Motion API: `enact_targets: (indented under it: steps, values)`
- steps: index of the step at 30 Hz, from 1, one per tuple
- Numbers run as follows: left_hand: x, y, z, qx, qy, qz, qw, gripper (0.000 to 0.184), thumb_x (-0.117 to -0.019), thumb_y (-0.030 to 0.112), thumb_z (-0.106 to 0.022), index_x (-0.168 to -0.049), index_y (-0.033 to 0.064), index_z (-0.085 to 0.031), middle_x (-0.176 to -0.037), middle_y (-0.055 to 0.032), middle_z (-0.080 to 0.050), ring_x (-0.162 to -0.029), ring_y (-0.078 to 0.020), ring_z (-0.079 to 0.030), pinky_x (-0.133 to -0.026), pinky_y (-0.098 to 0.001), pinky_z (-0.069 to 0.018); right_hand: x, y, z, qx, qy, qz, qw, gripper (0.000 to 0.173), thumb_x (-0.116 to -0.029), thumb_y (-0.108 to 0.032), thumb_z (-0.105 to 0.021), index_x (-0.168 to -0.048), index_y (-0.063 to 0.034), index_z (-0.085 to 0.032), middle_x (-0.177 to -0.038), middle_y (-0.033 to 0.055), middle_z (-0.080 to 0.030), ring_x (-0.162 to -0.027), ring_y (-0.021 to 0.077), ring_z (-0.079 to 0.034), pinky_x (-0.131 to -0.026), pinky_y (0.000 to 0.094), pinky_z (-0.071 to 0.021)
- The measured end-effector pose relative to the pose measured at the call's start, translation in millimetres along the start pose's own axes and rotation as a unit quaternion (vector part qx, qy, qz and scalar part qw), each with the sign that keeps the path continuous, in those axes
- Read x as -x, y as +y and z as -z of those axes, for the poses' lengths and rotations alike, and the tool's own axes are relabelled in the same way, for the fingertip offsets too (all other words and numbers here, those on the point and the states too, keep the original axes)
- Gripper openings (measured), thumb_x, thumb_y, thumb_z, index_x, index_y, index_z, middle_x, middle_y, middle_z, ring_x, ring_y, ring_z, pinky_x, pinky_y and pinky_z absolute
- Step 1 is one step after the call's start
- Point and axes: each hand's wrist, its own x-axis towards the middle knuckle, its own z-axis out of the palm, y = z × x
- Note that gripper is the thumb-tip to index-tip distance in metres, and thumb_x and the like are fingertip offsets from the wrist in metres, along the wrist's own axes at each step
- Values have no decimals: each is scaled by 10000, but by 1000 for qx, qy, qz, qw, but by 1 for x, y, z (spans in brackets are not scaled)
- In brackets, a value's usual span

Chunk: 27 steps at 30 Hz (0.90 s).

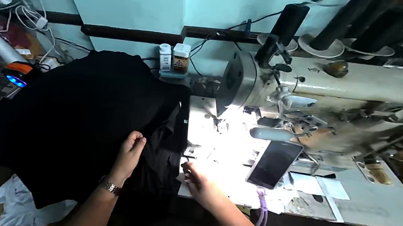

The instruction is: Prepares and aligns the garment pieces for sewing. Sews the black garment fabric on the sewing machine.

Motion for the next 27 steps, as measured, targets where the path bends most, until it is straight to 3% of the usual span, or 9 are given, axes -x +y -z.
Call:
enact_targets:
  steps: [6,8,12,14,16,18,21,25,27]
  values:
    - [16,31,2,97,20,40,994,95,-1052,101,-494,-1066,20,-541,-863,-28,-614,-691,-105,-647,-633,-299,-601,-77,-62,-4,137,-264,-86,951,729,-968,-119,-585,-1625,-216,-284,-1201,233,-680,-1092,440,-673,-901,648,-525]
    - [21,57,12,78,42,0,996,114,-1051,131,-479,-1073,43,-548,-853,12,-597,-677,-53,-605,-606,-244,-558,-89,-58,-11,146,-292,-104,939,729,-971,-131,-582,-1624,-265,-287,-1171,240,-689,-1083,469,-667,-871,693,-515]
    - [17,117,51,-34,6,-43,998,169,-1060,206,-513,-1128,74,-595,-976,1,-652,-891,-61,-638,-825,-284,-573,-94,-59,-8,175,-295,-95,934,657,-986,-160,-575,-1590,-290,-351,-1159,227,-697,-1072,471,-671,-848,702,-513]
    - [-4,146,85,-273,-113,-69,953,289,-950,260,-701,-1166,96,-600,-982,-29,-695,-909,-114,-668,-839,-343,-572,-97,-64,-4,196,-290,-80,933,559,-993,-167,-572,-1527,-249,-429,-1140,224,-697,-1063,471,-672,-827,698,-515]
    - [-38,181,114,-527,-168,-77,830,477,-893,279,-809,-1280,89,-603,-1092,-143,-704,-999,-316,-695,-875,-565,-572,-104,-77,8,203,-271,-66,939,471,-994,-168,-573,-1457,-200,-494,-1130,227,-692,-1057,468,-671,-811,693,-518]
    - [-70,226,134,-645,-87,-129,748,435,-883,68,-762,-1285,60,-596,-1112,-263,-664,-999,-502,-662,-802,-724,-523,-115,-106,32,197,-215,-45,956,415,-1036,-186,-538,-1448,-167,-500,-1131,234,-691,-1064,462,-673,-825,672,-527]
    - [-94,313,146,-600,81,-239,759,538,-933,-101,-524,-1457,6,-470,-1296,-385,-561,-1163,-643,-546,-906,-833,-403,-126,-145,69,178,27,35,983,256,-1034,-201,-581,-1284,-146,-591,-972,153,-697,-883,361,-712,-692,555,-576]
    - [-109,344,134,-508,276,-444,684,366,-1078,268,-353,-1297,106,-598,-1160,-160,-687,-1090,-279,-678,-891,-511,-528,-123,-161,102,124,317,161,926,163,-912,-98,-692,-1061,-62,-639,-852,102,-670,-709,268,-694,-540,443,-557]
    - [-78,355,87,-441,194,-518,707,324,-1014,148,-418,-1204,-22,-618,-1128,-260,-662,-1068,-339,-645,-909,-510,-489,-107,-153,113,129,333,153,921,184,-917,-93,-694,-1084,-52,-626,-862,106,-676,-706,269,-699,-543,447,-567]
